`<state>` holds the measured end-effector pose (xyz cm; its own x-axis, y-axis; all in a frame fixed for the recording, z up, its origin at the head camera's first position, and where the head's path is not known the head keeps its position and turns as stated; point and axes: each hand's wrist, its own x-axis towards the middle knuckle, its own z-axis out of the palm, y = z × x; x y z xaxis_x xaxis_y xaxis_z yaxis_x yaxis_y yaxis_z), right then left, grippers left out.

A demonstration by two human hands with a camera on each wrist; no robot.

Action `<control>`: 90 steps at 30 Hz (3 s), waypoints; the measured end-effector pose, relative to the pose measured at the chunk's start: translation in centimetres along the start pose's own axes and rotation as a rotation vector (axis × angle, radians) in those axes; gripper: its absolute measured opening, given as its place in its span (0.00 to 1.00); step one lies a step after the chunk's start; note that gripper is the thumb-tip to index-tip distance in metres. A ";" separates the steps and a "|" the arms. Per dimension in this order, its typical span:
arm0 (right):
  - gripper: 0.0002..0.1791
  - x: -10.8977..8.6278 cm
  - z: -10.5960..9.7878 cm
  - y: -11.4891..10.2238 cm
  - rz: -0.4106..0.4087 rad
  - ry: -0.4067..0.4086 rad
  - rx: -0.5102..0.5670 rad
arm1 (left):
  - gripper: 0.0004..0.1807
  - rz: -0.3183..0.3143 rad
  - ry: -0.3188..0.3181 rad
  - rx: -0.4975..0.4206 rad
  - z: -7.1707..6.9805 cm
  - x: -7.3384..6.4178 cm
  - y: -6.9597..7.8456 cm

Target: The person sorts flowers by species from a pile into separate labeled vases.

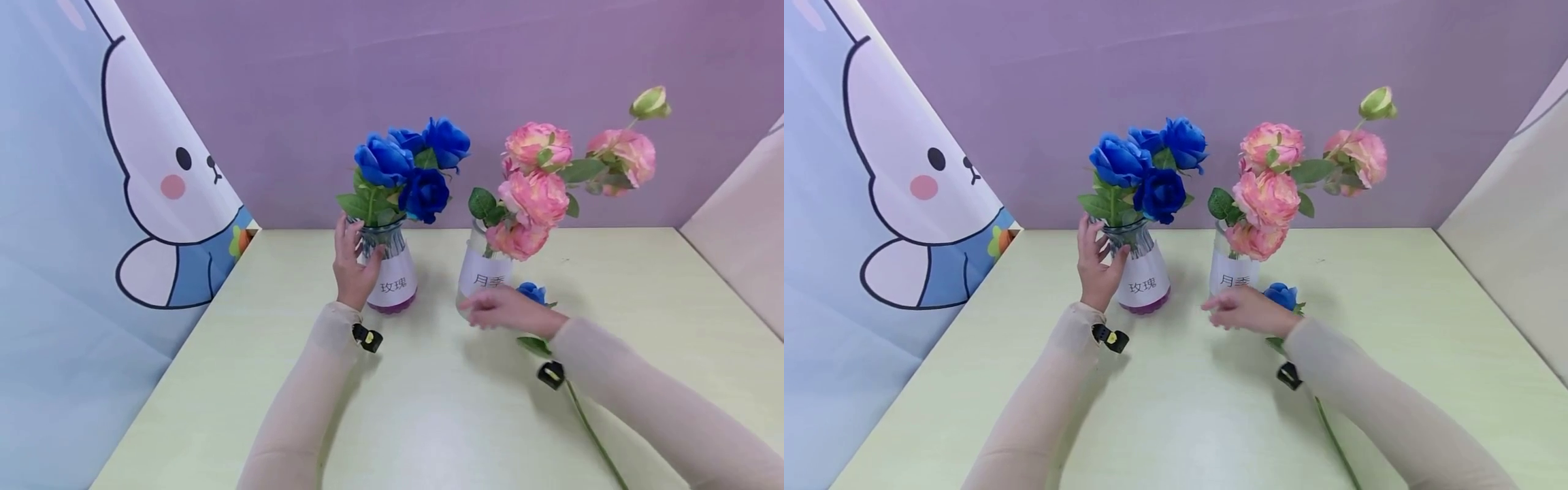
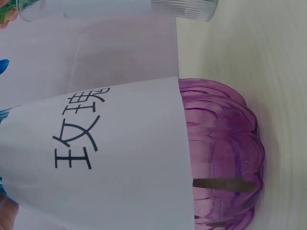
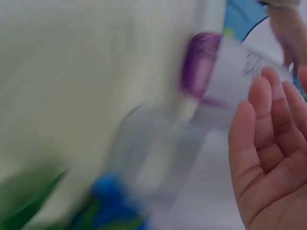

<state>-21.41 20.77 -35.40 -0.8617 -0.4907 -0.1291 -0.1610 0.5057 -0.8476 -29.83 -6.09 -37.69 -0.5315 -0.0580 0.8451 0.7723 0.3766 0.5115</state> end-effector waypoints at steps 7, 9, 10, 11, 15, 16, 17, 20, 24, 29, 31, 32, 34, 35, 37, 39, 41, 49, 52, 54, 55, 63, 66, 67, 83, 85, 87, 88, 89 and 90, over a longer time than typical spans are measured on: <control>0.22 -4.1 -2.8 4.2 0.179 0.087 -0.006 | 0.25 0.004 0.033 0.020 0.2 -0.3 0.5; 0.23 -4.8 -3.6 5.0 0.238 0.109 0.042 | 0.24 0.010 0.042 0.043 0.3 -0.4 0.7; 0.24 -5.2 -4.0 5.3 0.267 0.115 0.066 | 0.24 0.014 0.046 0.049 0.3 -0.4 0.8; 0.25 -5.5 -4.4 5.6 0.296 0.116 0.094 | 0.24 0.020 0.048 0.056 0.4 -0.4 0.8; 0.24 -6.6 -6.1 6.9 0.389 0.089 0.247 | 0.25 0.039 0.037 0.054 0.4 -0.2 0.9; 0.21 -6.7 -6.5 7.2 0.408 0.083 0.291 | 0.26 0.043 0.031 0.043 0.3 0.0 0.8; 0.19 -6.8 -6.8 7.5 0.425 0.079 0.334 | 0.27 0.045 0.023 0.030 0.3 0.2 0.8; 0.11 -6.8 -7.3 8.4 0.451 0.075 0.405 | 0.30 0.038 -0.002 -0.012 0.0 0.8 0.4; 0.07 -6.5 -7.2 9.2 0.459 0.092 0.405 | 0.32 0.038 -0.038 -0.027 -0.7 1.6 -0.2; 0.08 -6.0 -6.7 9.4 0.455 0.129 0.406 | 0.32 -0.023 -0.092 -0.035 -1.3 1.9 -0.6; 0.08 -5.7 -6.5 9.4 0.455 0.133 0.407 | 0.32 -0.064 -0.110 -0.048 -1.4 1.8 -0.6; 0.07 -5.6 -6.4 9.4 0.458 0.137 0.407 | 0.31 -0.079 -0.116 -0.056 -1.4 1.8 -0.5; 0.07 -5.4 -6.1 9.4 0.463 0.146 0.406 | 0.31 -0.104 -0.119 -0.072 -1.3 1.7 -0.4; 0.06 -5.3 -6.0 9.4 0.467 0.151 0.409 | 0.31 -0.115 -0.117 -0.083 -1.3 1.7 -0.3; 0.06 -5.1 -5.8 9.5 0.471 0.155 0.405 | 0.30 -0.132 -0.107 -0.102 -1.2 1.6 -0.2; 0.05 -4.9 -5.6 9.6 0.482 0.159 0.403 | 0.30 -0.159 -0.100 -0.115 -1.1 1.6 -0.1; 0.05 -4.8 -5.4 9.7 0.488 0.160 0.403 | 0.30 -0.184 -0.099 -0.119 -1.1 1.5 0.1; 0.06 -4.5 -4.5 10.1 0.478 0.181 0.442 | 0.30 -0.164 -0.069 -0.101 -0.7 1.3 0.3; 0.10 -4.5 -4.2 10.2 0.458 0.186 0.457 | 0.32 -0.131 -0.052 -0.100 -0.4 1.1 0.2; 0.09 -4.5 -4.0 10.3 0.452 0.188 0.461 | 0.34 -0.124 -0.044 -0.096 -0.2 1.0 0.2; 0.07 -4.5 -3.9 10.3 0.453 0.192 0.464 | 0.34 -0.125 -0.040 -0.093 -0.1 0.9 0.2; 0.04 -4.4 -4.3 9.8 0.368 0.275 0.562 | 0.31 -0.133 -0.033 -0.060 -0.3 0.9 0.3; 0.05 -4.8 -4.7 9.6 0.326 0.355 0.673 | 0.30 -0.123 -0.035 -0.054 -0.4 1.0 0.3; 0.06 -4.9 -4.7 9.6 0.313 0.384 0.713 | 0.30 -0.120 -0.035 -0.053 -0.4 1.0 0.3; 0.13 -7.1 -3.3 8.8 0.168 0.692 1.316 | 0.30 -0.125 -0.037 -0.032 -0.7 0.6 0.3; 0.13 -7.3 -2.9 8.6 0.135 0.714 1.411 | 0.30 -0.125 -0.039 -0.033 -0.7 0.6 0.3; 0.14 -7.3 -2.5 8.4 0.088 0.737 1.530 | 0.30 -0.126 -0.042 -0.032 -0.7 0.6 0.3; 0.14 -7.2 -2.3 8.3 0.062 0.746 1.602 | 0.30 -0.129 -0.043 -0.033 -0.7 0.6 0.2; 0.14 -7.2 -2.1 8.2 0.037 0.755 1.672 | 0.31 -0.132 -0.044 -0.033 -0.7 0.6 0.2; 0.13 -7.1 -1.9 8.1 0.011 0.764 1.744 | 0.30 -0.136 -0.046 -0.033 -0.7 0.6 0.2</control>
<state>-17.46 29.67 -40.37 -0.9360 0.1279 -0.3278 0.0205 -0.9102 -0.4136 -29.76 -6.66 -36.94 -0.6464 -0.0640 0.7604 0.7029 0.3377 0.6260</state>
